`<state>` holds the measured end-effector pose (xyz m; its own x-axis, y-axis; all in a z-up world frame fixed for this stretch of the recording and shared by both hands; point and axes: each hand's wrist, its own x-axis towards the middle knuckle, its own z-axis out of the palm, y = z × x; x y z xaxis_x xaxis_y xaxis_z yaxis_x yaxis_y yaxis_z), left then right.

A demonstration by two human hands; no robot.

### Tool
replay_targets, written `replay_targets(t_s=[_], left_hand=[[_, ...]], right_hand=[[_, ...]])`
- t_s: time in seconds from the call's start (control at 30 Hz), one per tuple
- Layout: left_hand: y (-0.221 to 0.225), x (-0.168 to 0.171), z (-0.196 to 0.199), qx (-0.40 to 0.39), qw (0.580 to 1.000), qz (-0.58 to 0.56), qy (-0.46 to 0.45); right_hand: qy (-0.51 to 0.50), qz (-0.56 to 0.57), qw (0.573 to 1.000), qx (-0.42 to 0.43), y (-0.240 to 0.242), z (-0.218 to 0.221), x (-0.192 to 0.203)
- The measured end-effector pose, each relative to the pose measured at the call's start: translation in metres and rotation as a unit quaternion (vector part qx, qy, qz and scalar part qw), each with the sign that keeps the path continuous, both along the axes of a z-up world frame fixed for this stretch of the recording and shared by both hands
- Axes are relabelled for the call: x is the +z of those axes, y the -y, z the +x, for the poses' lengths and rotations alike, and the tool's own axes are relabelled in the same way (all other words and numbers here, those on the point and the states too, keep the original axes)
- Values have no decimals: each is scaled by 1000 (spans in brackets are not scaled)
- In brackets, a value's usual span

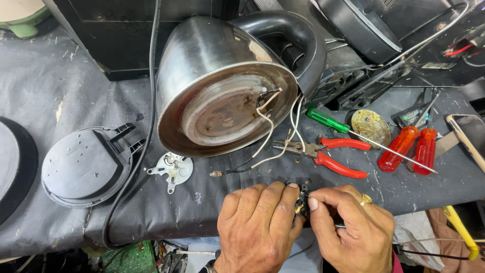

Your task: The person disassembles a small black plastic electrical component, likely a kettle switch, and uses a screwdriver to adjust internal contacts. They then use a soldering iron to work on the component's terminals while seated at a cluttered workbench.

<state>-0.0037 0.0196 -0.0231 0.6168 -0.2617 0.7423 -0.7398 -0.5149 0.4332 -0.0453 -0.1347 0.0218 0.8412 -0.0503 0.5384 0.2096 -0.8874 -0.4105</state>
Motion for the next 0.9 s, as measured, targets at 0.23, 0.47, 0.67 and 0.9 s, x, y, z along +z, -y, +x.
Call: replay_targets(t_s=[0.23, 0.47, 0.67, 0.9], left_hand=[[0, -1, 0, -4, 1000, 3, -5], [0, -1, -1, -5, 1000, -1, -14], [0, 1, -4, -2, 1000, -12, -26], [1, 6, -5, 5, 999, -26, -22]], right_hand=[[19, -32, 999, 2, -2, 1, 2], [-61, 19, 998, 4, 1, 2, 12], [-164, 115, 978, 56, 20, 12, 15], [-155, 155, 976, 23, 26, 4, 2]])
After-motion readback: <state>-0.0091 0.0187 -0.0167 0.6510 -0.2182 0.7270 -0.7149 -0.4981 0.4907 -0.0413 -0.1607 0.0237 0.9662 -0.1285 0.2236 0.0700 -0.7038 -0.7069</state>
